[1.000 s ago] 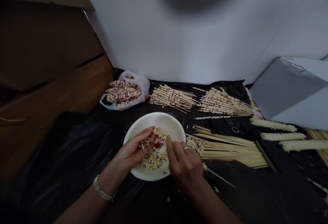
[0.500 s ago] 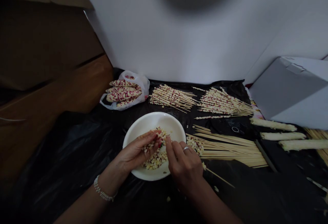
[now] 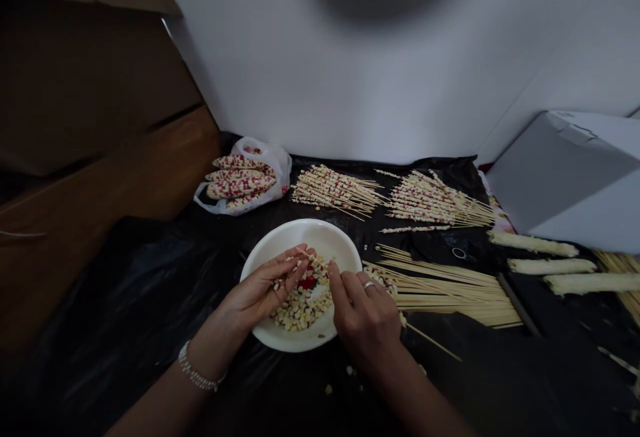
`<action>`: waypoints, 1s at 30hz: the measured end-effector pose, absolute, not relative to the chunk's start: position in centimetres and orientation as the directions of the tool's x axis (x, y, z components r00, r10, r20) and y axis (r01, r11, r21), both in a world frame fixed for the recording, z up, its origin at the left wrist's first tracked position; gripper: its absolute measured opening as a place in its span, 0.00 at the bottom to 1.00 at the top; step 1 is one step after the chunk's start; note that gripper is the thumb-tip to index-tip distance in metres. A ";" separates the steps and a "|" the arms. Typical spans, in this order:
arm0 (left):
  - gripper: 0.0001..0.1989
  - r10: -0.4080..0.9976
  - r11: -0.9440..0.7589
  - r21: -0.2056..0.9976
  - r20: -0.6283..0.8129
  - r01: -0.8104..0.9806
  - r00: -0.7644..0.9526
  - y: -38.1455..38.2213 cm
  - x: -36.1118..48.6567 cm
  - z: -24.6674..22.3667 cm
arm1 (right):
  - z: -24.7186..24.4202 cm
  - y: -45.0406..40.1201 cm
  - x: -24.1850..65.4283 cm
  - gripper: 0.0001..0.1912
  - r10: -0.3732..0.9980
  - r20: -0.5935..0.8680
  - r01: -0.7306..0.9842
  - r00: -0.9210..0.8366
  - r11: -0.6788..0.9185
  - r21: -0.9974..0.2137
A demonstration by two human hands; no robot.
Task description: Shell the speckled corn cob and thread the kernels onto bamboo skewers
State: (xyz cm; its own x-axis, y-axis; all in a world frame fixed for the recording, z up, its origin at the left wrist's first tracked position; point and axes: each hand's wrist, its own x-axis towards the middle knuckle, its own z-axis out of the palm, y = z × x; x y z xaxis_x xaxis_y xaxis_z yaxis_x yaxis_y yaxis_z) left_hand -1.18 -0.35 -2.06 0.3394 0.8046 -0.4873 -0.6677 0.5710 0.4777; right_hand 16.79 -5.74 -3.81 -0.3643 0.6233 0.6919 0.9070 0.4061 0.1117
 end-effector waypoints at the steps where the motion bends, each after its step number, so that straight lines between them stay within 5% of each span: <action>1: 0.16 0.808 0.563 0.480 -0.489 -0.673 0.327 -0.3 -1.2 -2.1 | -3.8 -5.7 16.8 0.25 0.622 0.693 0.906 -0.365 0.408 0.111; 7: 0.12 0.789 0.565 0.457 -0.542 -0.687 0.288 0.0 -1.3 -2.0 | -3.8 -5.7 16.8 0.24 0.619 0.697 0.911 -0.363 0.392 0.126; 20: 0.19 0.763 0.602 0.400 -0.543 -0.691 0.350 0.1 -1.3 -1.9 | -3.9 -5.7 16.7 0.22 0.633 0.679 0.905 -0.371 0.410 0.111; 30: 0.07 0.791 0.537 0.447 -0.560 -0.715 0.244 0.0 -1.2 -2.1 | -3.6 -5.7 16.6 0.23 0.609 0.701 0.901 -0.371 0.418 0.114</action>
